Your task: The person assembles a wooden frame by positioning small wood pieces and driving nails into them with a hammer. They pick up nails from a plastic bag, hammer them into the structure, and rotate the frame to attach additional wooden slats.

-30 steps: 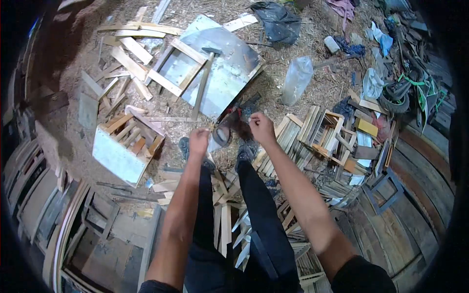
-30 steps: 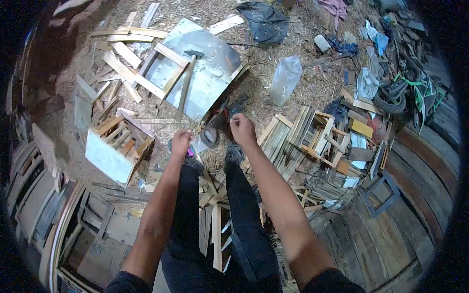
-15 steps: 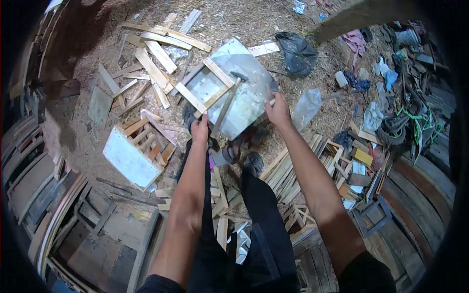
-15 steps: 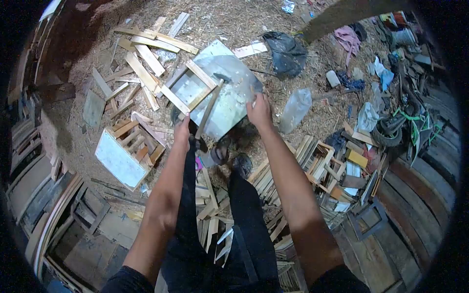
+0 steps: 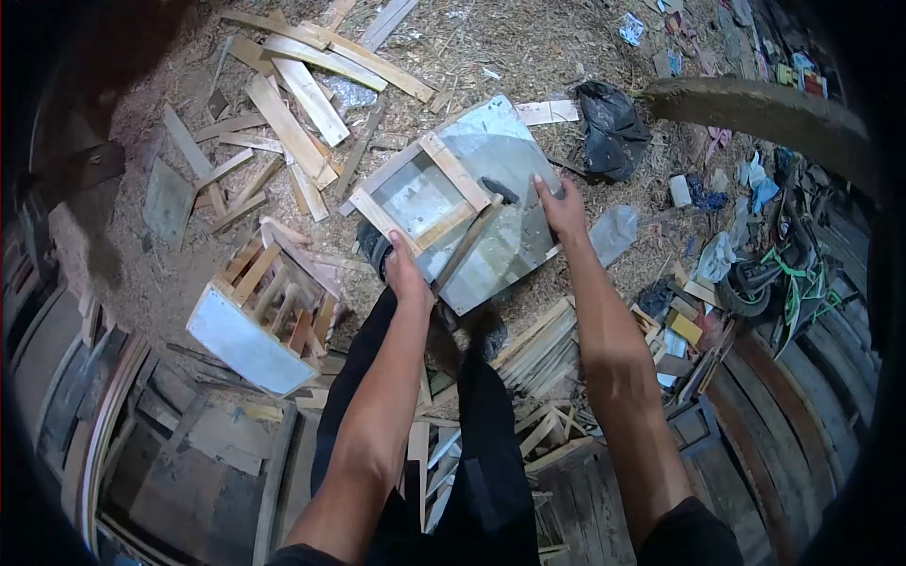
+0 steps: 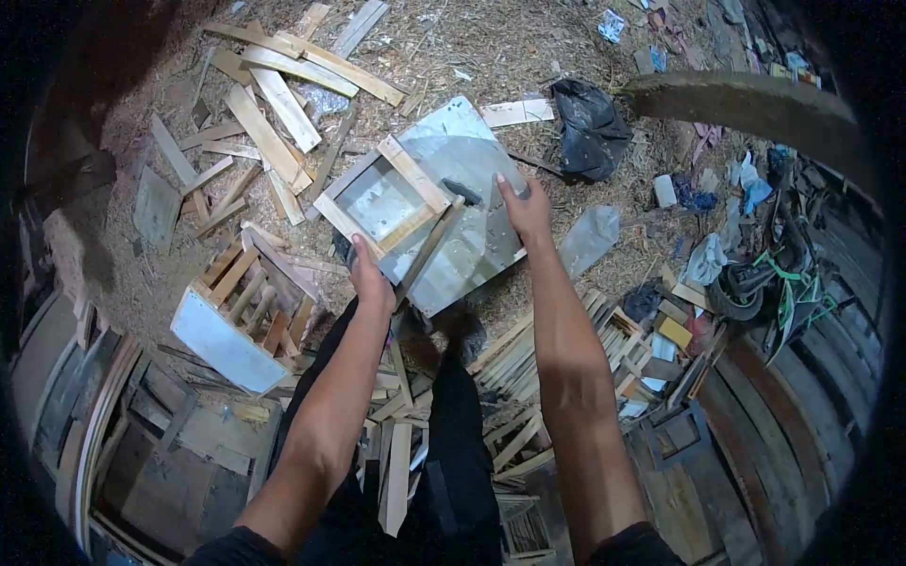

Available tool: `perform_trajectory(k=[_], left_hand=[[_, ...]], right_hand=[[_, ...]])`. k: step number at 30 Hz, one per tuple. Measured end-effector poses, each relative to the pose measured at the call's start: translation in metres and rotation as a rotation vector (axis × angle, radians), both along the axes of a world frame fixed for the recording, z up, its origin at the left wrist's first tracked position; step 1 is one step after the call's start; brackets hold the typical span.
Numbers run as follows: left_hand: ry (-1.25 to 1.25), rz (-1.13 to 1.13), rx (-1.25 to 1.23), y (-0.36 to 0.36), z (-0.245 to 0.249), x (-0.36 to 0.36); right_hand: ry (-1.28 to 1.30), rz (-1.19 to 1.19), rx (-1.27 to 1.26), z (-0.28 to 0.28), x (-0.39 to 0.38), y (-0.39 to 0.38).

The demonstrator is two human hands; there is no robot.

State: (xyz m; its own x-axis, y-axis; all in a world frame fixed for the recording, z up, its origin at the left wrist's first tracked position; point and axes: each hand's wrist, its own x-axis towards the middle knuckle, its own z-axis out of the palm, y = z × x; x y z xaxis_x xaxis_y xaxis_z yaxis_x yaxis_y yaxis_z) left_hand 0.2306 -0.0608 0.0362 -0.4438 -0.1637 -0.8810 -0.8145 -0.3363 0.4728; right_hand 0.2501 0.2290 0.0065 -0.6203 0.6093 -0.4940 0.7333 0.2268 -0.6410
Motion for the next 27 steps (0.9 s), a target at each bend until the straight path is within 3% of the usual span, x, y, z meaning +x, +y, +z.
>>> perform_trajectory(k=[3, 12, 16, 18, 20, 22, 24, 25, 27], left_hand=[[0.0, 0.076, 0.024, 0.011, 0.024, -0.014], [0.039, 0.045, 0.007, 0.051, 0.1, -0.102], [-0.007, -0.07, -0.16, 0.073, 0.115, -0.163], [0.003, -0.066, -0.137, 0.068, 0.059, -0.173], [0.034, -0.049, -0.125, 0.074, 0.042, -0.177], [0.261, -0.159, -0.501, 0.099, 0.06, -0.191], [0.187, -0.15, -0.694, 0.106, 0.025, -0.183], [0.168, -0.164, -0.783, 0.104, 0.01, -0.182], [0.093, -0.141, -0.727, 0.107, 0.006, -0.177]], right_hand=[[-0.132, -0.011, 0.008, 0.041, -0.008, 0.001], [-0.022, -0.012, 0.07, 0.122, -0.085, 0.048], [-0.031, 0.032, 0.046, 0.115, -0.127, 0.073], [-0.084, 0.061, -0.002, 0.105, -0.138, 0.076], [-0.05, 0.085, 0.038, 0.082, -0.153, 0.078], [0.014, 0.182, -0.029, 0.04, -0.189, 0.089], [-0.035, 0.276, -0.141, 0.004, -0.153, 0.104], [0.107, 0.303, -0.201, -0.016, -0.149, 0.109], [0.059, 0.317, -0.175, -0.016, -0.142, 0.113]])
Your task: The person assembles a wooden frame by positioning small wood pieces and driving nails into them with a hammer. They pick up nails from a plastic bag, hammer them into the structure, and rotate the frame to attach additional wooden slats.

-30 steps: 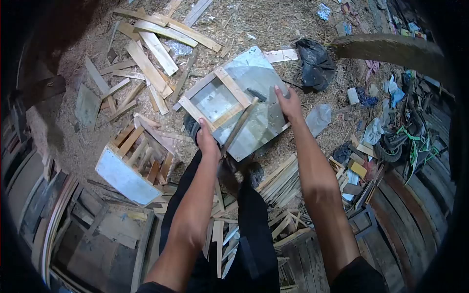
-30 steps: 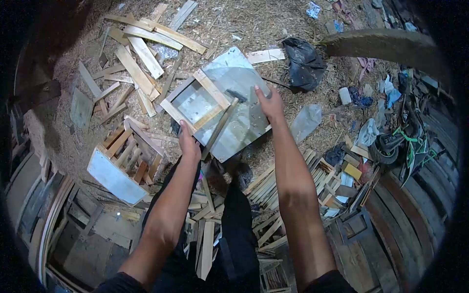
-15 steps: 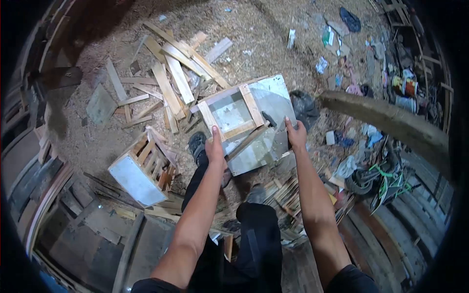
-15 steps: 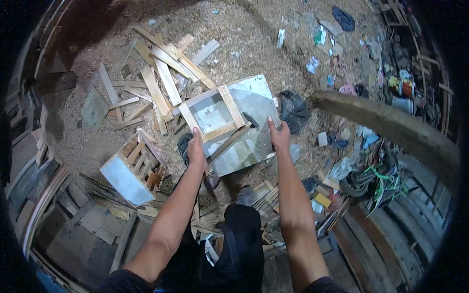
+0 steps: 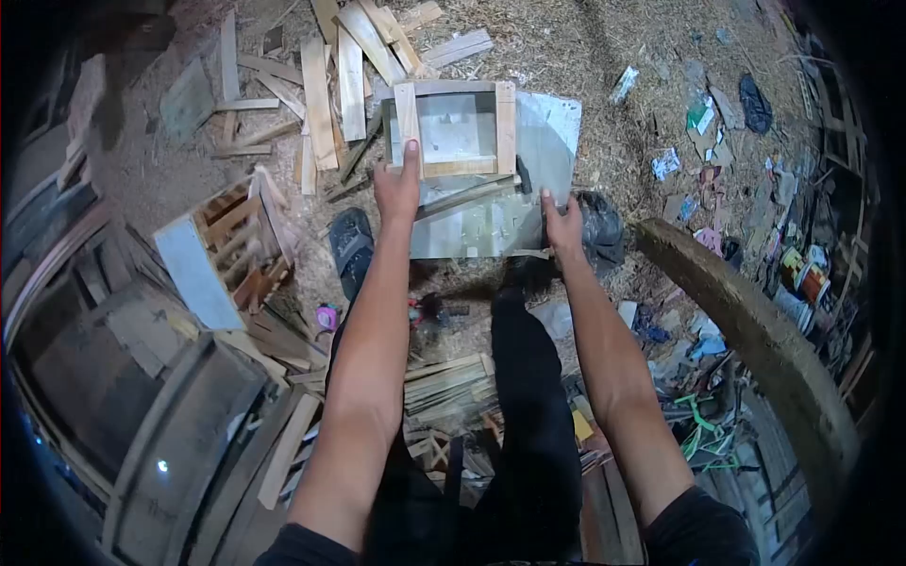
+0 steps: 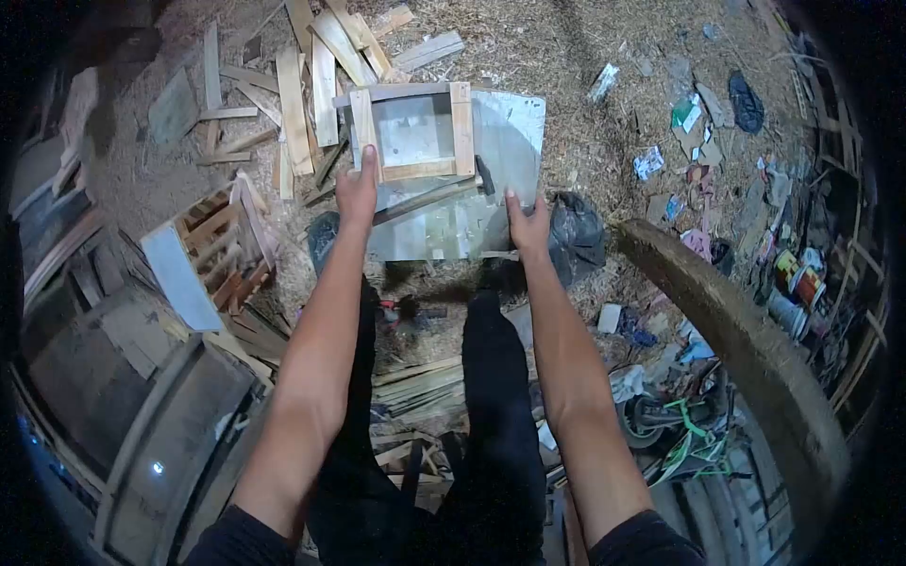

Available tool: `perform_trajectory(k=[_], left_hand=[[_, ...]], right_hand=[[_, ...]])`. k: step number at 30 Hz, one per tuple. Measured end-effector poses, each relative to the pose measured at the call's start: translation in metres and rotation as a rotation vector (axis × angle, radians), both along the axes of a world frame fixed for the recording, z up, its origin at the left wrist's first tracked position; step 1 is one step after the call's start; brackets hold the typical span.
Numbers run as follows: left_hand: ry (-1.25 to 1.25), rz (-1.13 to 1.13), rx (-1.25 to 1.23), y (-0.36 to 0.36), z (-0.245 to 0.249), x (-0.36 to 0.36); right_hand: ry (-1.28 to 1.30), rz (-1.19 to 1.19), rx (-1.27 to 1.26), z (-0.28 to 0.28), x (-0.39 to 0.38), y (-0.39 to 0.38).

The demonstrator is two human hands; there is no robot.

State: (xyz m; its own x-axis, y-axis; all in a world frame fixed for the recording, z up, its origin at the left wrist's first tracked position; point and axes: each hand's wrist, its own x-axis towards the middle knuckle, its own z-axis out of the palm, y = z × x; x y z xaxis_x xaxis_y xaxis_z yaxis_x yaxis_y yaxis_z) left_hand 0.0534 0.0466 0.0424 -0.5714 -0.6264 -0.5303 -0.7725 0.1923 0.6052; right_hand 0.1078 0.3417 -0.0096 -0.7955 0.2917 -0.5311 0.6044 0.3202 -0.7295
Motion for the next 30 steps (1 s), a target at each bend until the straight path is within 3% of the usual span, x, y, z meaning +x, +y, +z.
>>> perform_trajectory(k=[4, 7, 8, 12, 18, 24, 30], left_hand=[[-0.048, -0.014, 0.051, 0.009, 0.031, -0.011], [-0.056, -0.034, 0.15, 0.012, 0.025, -0.012], [-0.056, -0.008, 0.061, 0.021, 0.022, -0.007], [0.002, 0.138, 0.087, 0.052, 0.039, 0.025], [-0.017, 0.239, 0.162, 0.079, 0.022, 0.089], [0.041, 0.21, 0.002, 0.068, -0.024, 0.081], [0.034, 0.259, 0.077, 0.068, -0.033, 0.051]], right_hand=[[-0.033, 0.043, 0.059, 0.027, -0.021, 0.0], [-0.103, 0.09, 0.124, 0.022, -0.029, 0.016], [-0.12, 0.089, 0.147, 0.018, -0.029, 0.023], [-0.034, 0.165, 0.122, 0.033, -0.015, 0.044], [-0.108, 0.152, 0.061, 0.073, 0.011, 0.064], [-0.089, 0.146, 0.112, 0.04, -0.003, 0.054], [-0.075, 0.232, 0.173, 0.023, -0.05, 0.059]])
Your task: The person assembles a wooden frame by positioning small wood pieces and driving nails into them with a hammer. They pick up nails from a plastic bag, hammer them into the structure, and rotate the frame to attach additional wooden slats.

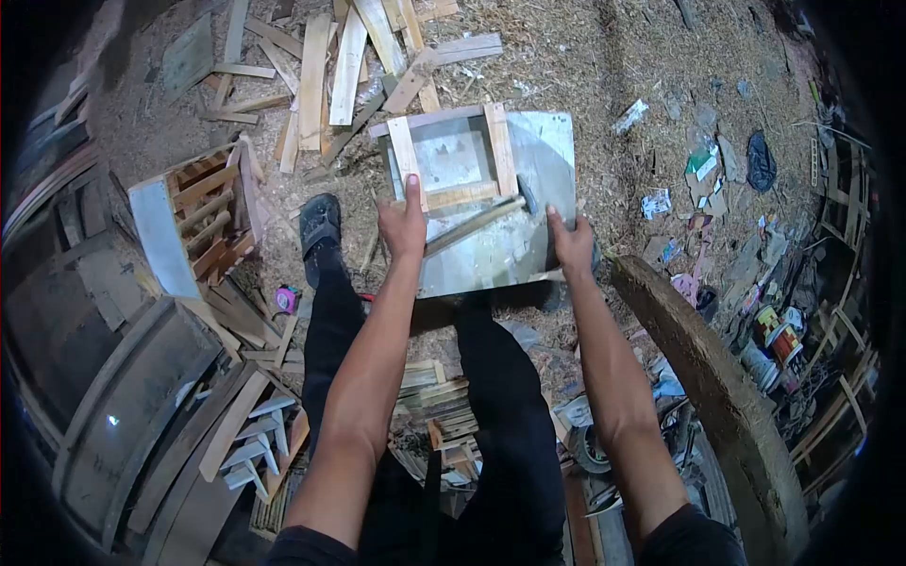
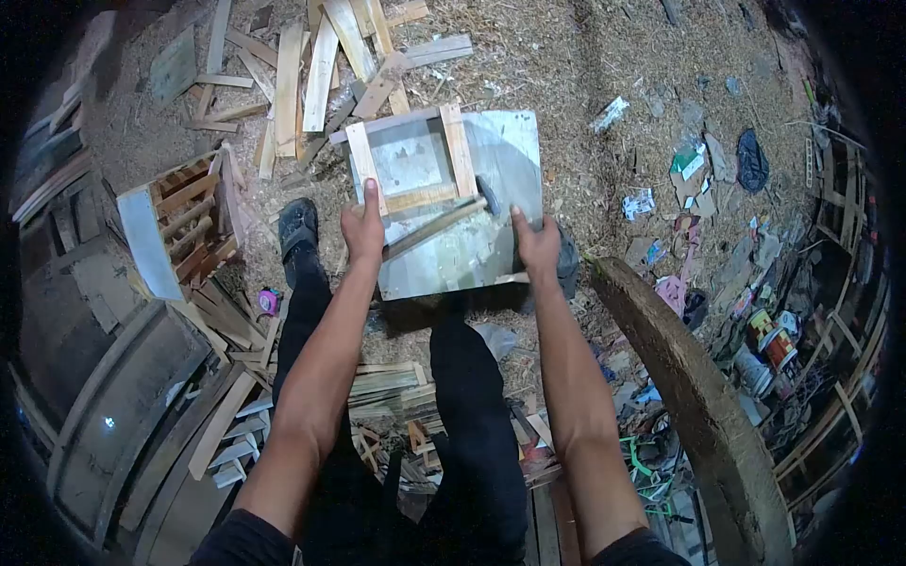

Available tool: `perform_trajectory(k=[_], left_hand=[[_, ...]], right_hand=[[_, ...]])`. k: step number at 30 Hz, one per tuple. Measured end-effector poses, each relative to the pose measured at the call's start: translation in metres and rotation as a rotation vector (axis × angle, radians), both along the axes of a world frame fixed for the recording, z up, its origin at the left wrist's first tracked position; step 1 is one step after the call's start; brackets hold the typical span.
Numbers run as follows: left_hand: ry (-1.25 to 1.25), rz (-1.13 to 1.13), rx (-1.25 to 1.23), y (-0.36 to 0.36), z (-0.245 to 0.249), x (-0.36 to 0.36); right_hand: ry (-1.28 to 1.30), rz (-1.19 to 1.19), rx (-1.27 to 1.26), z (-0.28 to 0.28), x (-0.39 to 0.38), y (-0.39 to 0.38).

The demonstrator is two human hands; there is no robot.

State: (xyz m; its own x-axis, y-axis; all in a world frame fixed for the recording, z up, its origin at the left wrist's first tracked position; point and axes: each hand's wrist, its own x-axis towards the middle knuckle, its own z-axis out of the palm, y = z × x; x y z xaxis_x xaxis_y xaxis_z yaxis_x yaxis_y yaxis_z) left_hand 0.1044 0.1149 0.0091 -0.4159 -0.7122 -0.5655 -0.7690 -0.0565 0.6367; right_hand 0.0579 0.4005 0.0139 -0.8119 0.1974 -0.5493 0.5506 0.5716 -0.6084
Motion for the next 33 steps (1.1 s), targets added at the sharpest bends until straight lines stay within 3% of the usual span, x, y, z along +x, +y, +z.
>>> perform_trajectory(k=[5, 7, 9, 11, 13, 14, 16, 17, 19, 20, 24, 26, 27, 28, 29, 31, 32, 33], left_hand=[[-0.04, 0.022, 0.069, 0.001, 0.023, 0.005], [-0.152, -0.046, 0.017, -0.007, 0.023, 0.011], [-0.035, -0.233, -0.373, -0.013, 0.028, 0.012], [0.061, -0.34, -0.489, -0.024, 0.06, -0.006], [0.172, -0.676, -0.606, -0.042, 0.078, -0.039], [0.174, -0.666, -0.613, -0.049, 0.08, -0.054], [0.142, -0.976, -0.712, -0.066, 0.077, -0.084], [0.142, -0.971, -0.722, -0.073, 0.077, -0.095], [-0.033, -1.238, -0.462, -0.079, 0.075, -0.108], [-0.079, -1.31, -0.484, -0.079, 0.073, -0.109], [-0.059, -1.245, -0.638, -0.079, 0.065, -0.094], [-0.136, -1.158, -0.569, -0.093, 0.082, -0.078], [-0.196, -1.09, -0.502, -0.104, 0.091, -0.071], [-0.09, -0.929, -0.467, -0.117, 0.088, -0.054], [-0.094, -0.886, -0.476, -0.133, 0.098, -0.041], [0.023, -0.578, -0.423, -0.162, 0.126, -0.013], [0.017, -0.539, -0.435, -0.177, 0.141, -0.001], [-0.043, -0.383, -0.322, -0.191, 0.164, 0.011]], right_hand=[[0.067, 0.045, -0.085, -0.005, 0.006, 0.003], [0.461, 0.129, 0.526, 0.023, 0.016, -0.023], [0.561, 0.105, 0.571, 0.051, 0.015, -0.045], [0.418, 0.212, 0.216, 0.054, 0.022, -0.057], [-0.038, 0.136, 0.114, 0.05, 0.033, -0.089], [-0.03, 0.145, 0.11, 0.045, 0.034, -0.101], [-0.199, 0.139, 0.046, 0.029, 0.036, -0.122], [-0.193, 0.143, 0.039, 0.022, 0.034, -0.129], [-0.033, 0.16, 0.238, 0.018, 0.034, -0.143], [-0.061, 0.149, 0.266, 0.019, 0.033, -0.145], [-0.026, 0.181, 0.274, 0.0, 0.042, -0.127], [-0.126, -0.112, -0.189, -0.018, 0.053, -0.106], [-0.013, -0.073, -0.03, 0.011, 0.048, -0.116], [0.103, -0.028, 0.127, 0.041, 0.044, -0.124], [0.115, 0.012, 0.116, 0.054, 0.037, -0.134], [0.064, -0.053, 0.084, 0.078, 0.024, -0.159], [0.022, -0.064, -0.061, 0.091, 0.016, -0.177], [0.022, -0.025, -0.071, 0.106, 0.009, -0.203]])
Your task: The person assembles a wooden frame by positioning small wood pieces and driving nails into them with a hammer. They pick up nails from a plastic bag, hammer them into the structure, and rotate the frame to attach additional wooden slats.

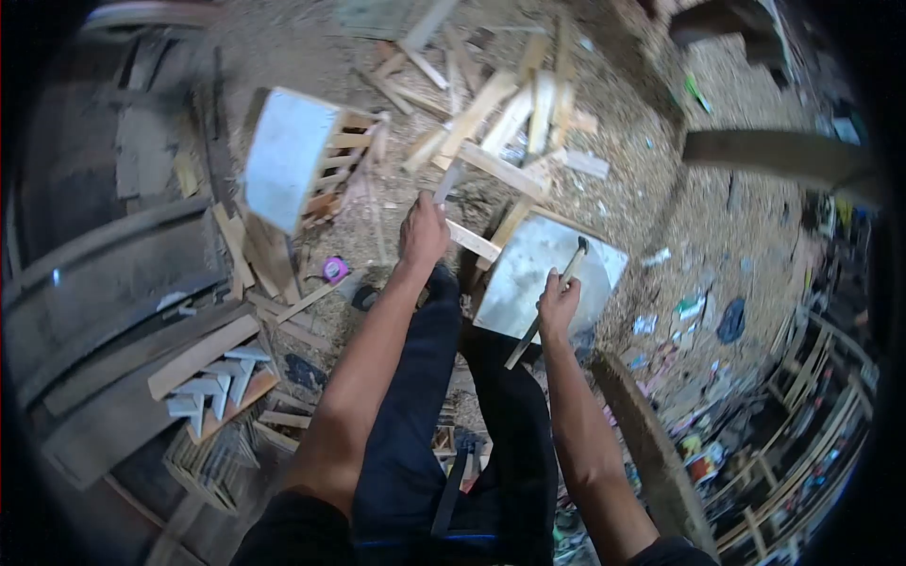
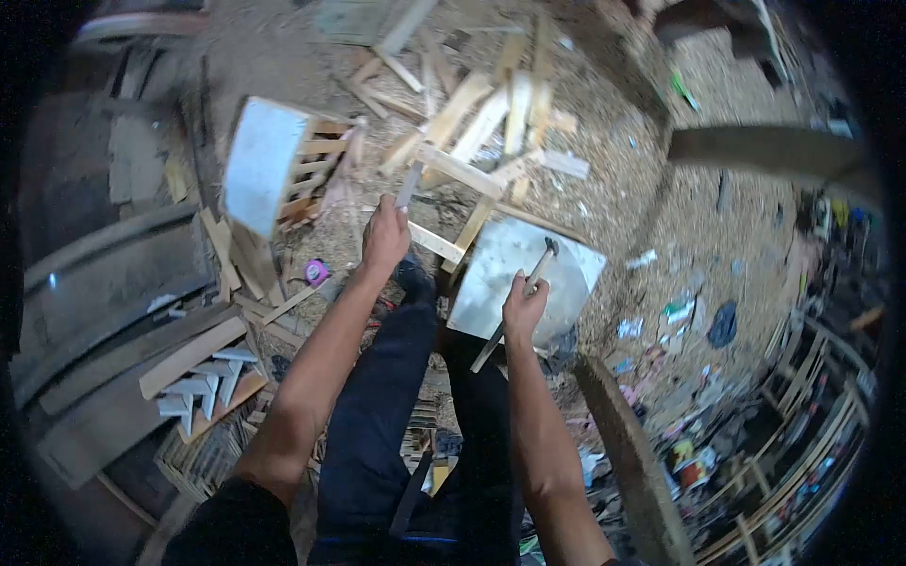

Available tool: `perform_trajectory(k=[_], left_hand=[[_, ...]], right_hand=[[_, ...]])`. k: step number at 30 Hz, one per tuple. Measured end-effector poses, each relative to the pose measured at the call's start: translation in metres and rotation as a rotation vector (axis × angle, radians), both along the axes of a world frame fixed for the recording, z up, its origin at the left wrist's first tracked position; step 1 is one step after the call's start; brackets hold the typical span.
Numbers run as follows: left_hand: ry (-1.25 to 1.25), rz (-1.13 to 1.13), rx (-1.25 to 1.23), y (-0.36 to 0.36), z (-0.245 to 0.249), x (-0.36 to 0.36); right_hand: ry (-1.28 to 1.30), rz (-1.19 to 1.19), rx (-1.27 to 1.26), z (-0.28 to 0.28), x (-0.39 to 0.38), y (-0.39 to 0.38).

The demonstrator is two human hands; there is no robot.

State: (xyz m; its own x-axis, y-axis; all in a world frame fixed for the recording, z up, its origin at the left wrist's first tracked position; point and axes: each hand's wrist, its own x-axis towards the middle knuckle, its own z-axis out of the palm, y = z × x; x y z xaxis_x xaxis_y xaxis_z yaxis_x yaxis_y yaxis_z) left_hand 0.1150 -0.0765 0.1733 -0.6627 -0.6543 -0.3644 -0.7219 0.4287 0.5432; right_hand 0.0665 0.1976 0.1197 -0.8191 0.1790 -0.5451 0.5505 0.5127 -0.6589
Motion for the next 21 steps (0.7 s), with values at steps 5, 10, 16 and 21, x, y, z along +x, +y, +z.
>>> perform_trajectory(k=[5, 10, 16, 21], left_hand=[[0.126, 0.493, -0.006, -0.076, 0.038, 0.057], [0.05, 0.805, 0.087, -0.166, 0.05, 0.078], [0.073, 0.958, 0.138, -0.235, 0.05, 0.093], [0.077, 1.104, 0.191, -0.241, 0.016, 0.109]], right_hand=[[0.117, 0.456, -0.219, 0.071, -0.026, -0.167], [0.194, 0.792, -0.251, 0.104, -0.038, -0.315], [-0.117, 0.95, -0.435, 0.103, -0.04, -0.422], [0.051, 1.202, -0.373, 0.073, -0.037, -0.462]])
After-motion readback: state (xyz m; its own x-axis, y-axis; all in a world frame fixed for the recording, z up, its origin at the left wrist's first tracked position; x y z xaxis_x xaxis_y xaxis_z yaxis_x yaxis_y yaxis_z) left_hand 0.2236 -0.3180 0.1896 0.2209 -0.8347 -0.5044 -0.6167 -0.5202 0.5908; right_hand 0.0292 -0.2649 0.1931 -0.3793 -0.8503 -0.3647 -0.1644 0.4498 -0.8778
